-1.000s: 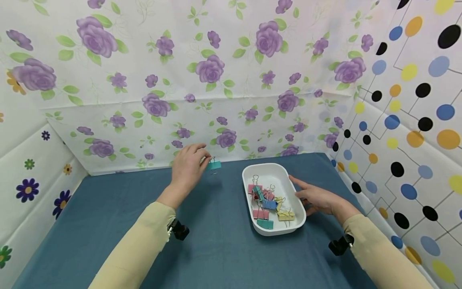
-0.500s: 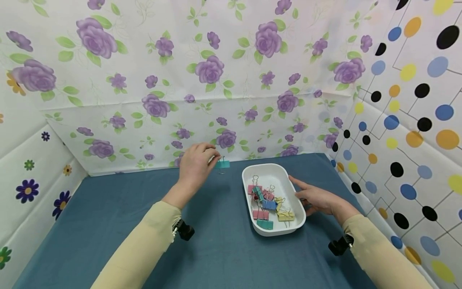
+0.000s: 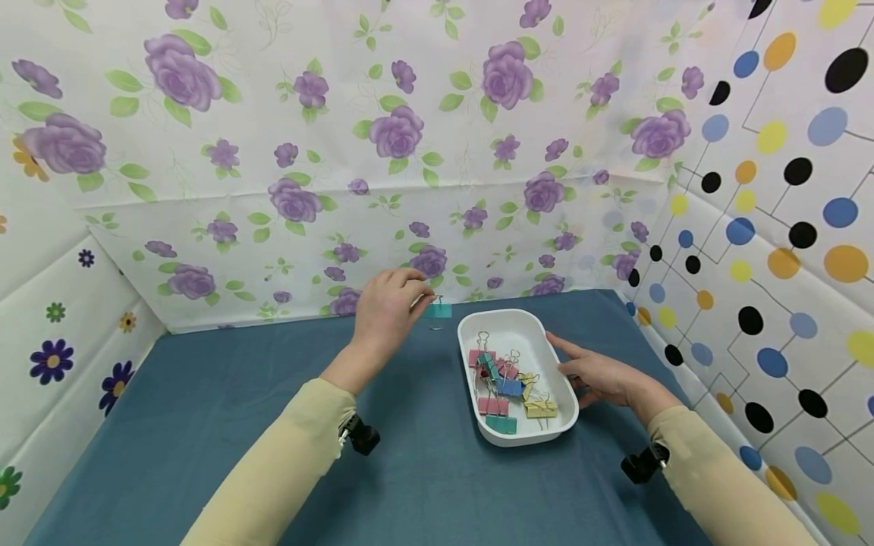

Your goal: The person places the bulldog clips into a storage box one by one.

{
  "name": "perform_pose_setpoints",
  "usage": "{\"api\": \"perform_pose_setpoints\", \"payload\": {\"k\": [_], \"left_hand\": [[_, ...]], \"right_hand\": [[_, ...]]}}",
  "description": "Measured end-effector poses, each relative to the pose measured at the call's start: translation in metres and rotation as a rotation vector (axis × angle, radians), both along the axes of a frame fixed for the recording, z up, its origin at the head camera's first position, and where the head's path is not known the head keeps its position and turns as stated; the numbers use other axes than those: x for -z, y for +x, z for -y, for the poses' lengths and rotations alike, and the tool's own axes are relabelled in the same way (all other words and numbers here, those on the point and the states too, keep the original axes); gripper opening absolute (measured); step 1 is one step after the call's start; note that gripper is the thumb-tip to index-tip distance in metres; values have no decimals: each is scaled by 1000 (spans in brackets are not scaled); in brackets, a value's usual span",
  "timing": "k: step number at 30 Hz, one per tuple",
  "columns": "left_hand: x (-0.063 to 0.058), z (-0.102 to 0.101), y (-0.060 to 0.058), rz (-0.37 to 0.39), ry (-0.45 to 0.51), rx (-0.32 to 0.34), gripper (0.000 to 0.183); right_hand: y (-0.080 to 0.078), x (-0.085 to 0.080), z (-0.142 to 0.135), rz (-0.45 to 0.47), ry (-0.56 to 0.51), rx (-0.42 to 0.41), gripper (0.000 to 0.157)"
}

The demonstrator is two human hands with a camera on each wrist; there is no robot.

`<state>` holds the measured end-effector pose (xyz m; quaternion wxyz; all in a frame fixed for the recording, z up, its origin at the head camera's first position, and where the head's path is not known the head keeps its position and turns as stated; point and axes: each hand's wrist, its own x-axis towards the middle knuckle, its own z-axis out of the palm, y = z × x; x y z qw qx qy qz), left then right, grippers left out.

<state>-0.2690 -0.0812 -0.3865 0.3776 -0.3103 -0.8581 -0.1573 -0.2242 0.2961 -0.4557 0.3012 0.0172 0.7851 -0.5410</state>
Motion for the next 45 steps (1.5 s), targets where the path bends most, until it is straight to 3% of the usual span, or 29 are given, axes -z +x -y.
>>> {"api": "perform_pose_setpoints", "payload": {"k": [14, 26, 45], "left_hand": [[1, -26, 0, 11, -22, 35, 8], [11, -46, -2, 10, -30, 52, 8], [20, -69, -5, 108, -42, 51, 9]], "right_hand": [[0, 1, -1, 3, -18, -8, 71], [-2, 4, -3, 3, -14, -5, 71], [-3, 4, -3, 11, -4, 8, 69]]}}
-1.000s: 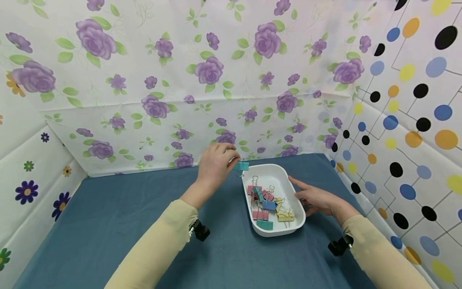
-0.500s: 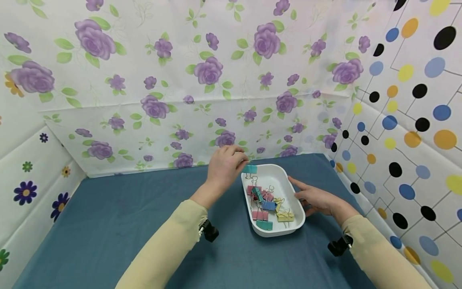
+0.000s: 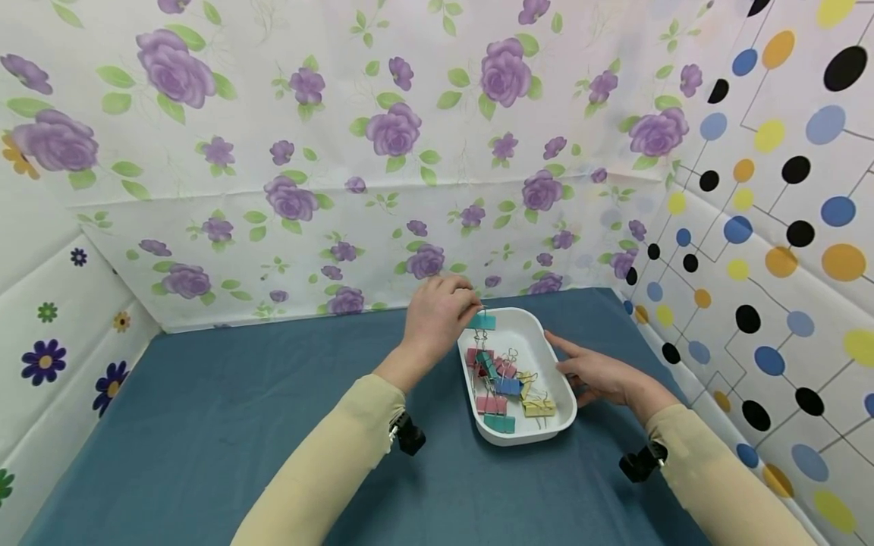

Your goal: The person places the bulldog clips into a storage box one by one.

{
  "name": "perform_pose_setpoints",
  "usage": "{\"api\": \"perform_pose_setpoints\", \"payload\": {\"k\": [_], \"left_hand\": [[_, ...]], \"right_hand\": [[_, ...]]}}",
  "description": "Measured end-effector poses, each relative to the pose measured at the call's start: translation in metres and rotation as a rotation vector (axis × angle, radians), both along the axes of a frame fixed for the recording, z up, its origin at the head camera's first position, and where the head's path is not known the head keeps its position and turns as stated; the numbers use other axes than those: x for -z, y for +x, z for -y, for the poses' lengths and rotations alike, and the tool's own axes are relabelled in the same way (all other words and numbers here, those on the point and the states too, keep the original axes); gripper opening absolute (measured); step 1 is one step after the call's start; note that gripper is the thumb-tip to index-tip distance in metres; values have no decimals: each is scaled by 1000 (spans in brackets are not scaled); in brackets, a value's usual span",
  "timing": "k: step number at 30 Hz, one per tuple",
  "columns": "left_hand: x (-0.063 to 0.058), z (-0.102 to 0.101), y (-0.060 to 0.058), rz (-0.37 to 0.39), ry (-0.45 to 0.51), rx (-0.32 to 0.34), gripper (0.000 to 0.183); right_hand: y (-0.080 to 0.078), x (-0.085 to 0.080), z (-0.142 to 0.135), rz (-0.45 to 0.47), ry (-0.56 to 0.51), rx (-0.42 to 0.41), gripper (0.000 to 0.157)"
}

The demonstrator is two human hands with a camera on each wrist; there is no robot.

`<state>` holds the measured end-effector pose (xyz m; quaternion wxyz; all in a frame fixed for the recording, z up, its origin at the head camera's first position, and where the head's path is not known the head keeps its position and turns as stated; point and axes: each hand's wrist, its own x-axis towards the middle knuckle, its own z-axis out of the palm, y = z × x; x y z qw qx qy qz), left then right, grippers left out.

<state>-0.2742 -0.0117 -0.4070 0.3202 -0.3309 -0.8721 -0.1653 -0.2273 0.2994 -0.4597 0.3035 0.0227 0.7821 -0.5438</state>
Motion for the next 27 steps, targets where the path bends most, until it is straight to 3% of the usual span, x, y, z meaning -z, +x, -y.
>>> {"api": "perform_pose_setpoints", "payload": {"k": [27], "left_hand": [[12, -23, 3, 90, -55, -34, 12]], "right_hand": [[1, -1, 0, -9, -11, -1, 69]]}}
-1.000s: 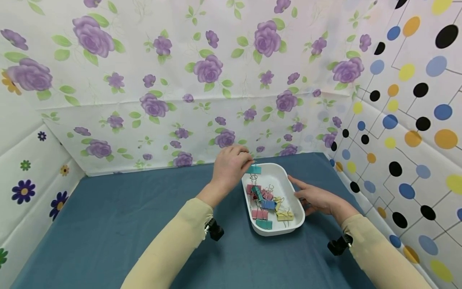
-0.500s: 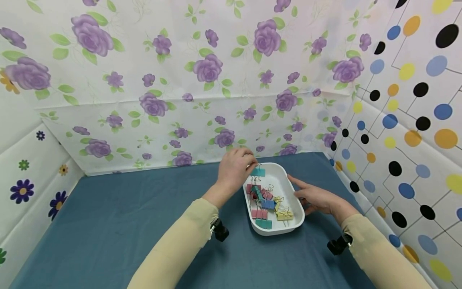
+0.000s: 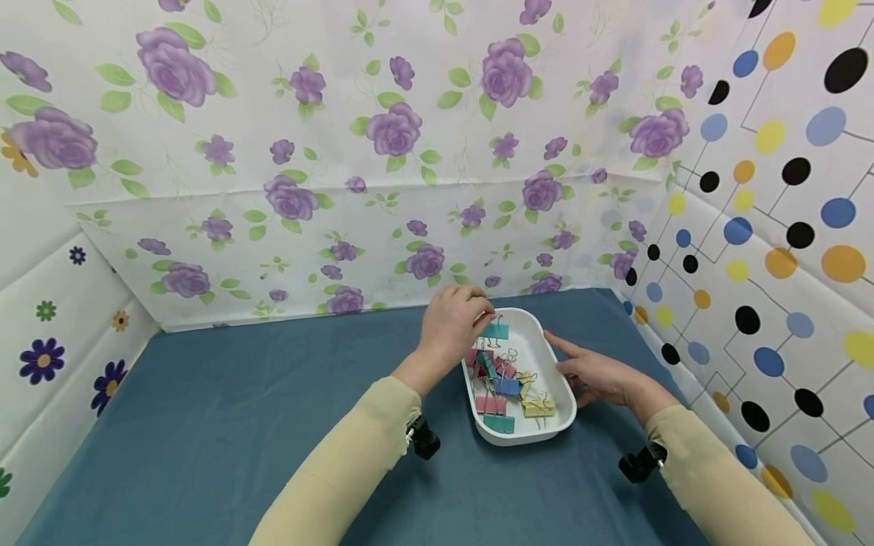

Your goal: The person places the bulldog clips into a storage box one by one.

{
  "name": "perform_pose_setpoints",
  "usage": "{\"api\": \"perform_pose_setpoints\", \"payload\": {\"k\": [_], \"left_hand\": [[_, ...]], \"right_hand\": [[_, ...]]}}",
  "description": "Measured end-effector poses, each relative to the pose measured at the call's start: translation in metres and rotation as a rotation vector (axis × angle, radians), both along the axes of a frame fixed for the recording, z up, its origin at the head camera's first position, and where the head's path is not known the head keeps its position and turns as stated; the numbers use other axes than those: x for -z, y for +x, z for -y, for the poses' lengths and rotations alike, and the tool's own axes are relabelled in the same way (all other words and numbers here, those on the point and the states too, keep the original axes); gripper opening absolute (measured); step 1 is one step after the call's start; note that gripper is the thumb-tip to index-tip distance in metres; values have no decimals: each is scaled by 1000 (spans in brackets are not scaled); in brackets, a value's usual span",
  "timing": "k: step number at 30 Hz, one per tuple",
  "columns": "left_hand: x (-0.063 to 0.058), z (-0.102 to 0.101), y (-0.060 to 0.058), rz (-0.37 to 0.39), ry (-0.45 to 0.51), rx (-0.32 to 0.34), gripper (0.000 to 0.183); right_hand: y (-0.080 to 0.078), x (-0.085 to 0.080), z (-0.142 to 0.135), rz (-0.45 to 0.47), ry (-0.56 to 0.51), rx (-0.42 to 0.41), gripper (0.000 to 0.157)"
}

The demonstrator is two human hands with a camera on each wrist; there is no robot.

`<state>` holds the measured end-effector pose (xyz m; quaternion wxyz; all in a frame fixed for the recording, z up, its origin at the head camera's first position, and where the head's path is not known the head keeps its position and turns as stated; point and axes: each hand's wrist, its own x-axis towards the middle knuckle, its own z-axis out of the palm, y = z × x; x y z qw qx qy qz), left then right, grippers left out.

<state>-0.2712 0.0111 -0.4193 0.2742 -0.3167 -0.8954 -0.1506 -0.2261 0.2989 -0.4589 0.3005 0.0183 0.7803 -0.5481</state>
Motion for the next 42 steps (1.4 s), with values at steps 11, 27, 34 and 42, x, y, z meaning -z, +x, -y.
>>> {"api": "perform_pose_setpoints", "payload": {"k": [11, 27, 34, 42], "left_hand": [[3, -6, 2, 28, 7, -2, 11], [9, -9, 2, 82, 7, -31, 13], [11, -5, 1, 144, -31, -62, 34], [8, 7, 1, 181, -70, -93, 46]], "right_hand": [[1, -1, 2, 1, 0, -6, 69], [1, -1, 4, 0, 0, -12, 69], [1, -1, 3, -3, -3, -13, 69], [1, -1, 1, -9, 1, -13, 69]]}}
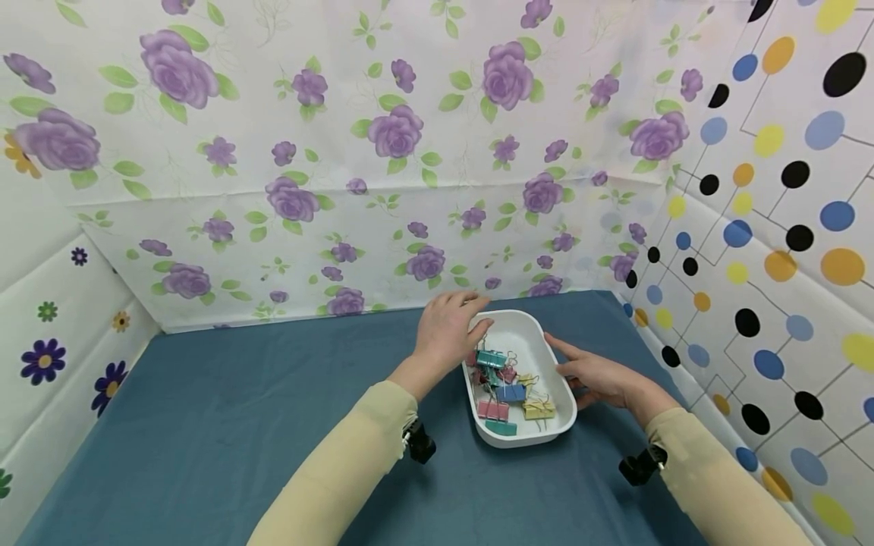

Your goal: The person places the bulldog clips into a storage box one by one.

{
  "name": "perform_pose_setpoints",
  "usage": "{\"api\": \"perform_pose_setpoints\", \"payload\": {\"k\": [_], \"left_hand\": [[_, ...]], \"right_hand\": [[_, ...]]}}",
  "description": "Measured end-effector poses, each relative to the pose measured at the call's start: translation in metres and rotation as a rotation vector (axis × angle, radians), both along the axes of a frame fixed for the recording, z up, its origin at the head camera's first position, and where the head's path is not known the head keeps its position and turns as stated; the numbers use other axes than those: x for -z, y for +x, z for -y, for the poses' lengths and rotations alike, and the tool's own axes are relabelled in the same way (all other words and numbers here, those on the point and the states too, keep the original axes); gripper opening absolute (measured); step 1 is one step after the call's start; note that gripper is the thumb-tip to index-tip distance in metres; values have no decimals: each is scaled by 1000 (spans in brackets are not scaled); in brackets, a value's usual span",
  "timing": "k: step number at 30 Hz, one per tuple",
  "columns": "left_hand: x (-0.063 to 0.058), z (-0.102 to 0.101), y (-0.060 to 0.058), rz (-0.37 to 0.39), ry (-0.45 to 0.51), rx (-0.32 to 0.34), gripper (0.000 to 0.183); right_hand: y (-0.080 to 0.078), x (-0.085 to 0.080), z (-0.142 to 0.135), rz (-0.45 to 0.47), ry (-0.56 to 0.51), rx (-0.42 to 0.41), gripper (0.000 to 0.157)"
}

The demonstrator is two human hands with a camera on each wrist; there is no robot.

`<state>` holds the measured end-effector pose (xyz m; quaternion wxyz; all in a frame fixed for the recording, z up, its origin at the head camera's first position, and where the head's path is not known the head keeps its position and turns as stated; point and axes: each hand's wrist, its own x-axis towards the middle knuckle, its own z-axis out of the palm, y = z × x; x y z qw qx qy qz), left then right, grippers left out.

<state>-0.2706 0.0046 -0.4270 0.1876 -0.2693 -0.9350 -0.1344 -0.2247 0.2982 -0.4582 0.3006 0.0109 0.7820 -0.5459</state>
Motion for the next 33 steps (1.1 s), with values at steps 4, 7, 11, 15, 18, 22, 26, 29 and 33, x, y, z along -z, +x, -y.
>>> {"api": "perform_pose_setpoints", "payload": {"k": [4, 7, 11, 15, 18, 22, 26, 29, 33], "left_hand": [[-2, 6, 1, 11, -6, -9, 50], [-5, 10, 3, 20, -19, -19, 53], [-8, 16, 6, 31, -51, -34, 56], [-13, 22, 10, 48, -76, -60, 59], [-15, 28, 13, 64, -89, -85, 62], [-18, 36, 16, 89, -88, -101, 66], [-19, 47, 22, 109, -68, -101, 70], [-20, 58, 27, 120, -57, -104, 72], [-21, 76, 34, 125, -48, -117, 74]], "right_hand": [[0, 0, 1, -3, 10, -1, 69], [0, -1, 1, -4, 20, 2, 69], [0, -2, 1, 0, 25, 3, 70], [1, -3, 1, 1, 21, 0, 71], [1, -3, 1, -2, 19, -1, 71], [2, -2, 2, -12, 28, 8, 70], [4, 0, 5, -31, 51, 26, 69], [6, 1, 6, -49, 74, 30, 70], [7, 2, 4, -76, 101, 36, 72]]}}
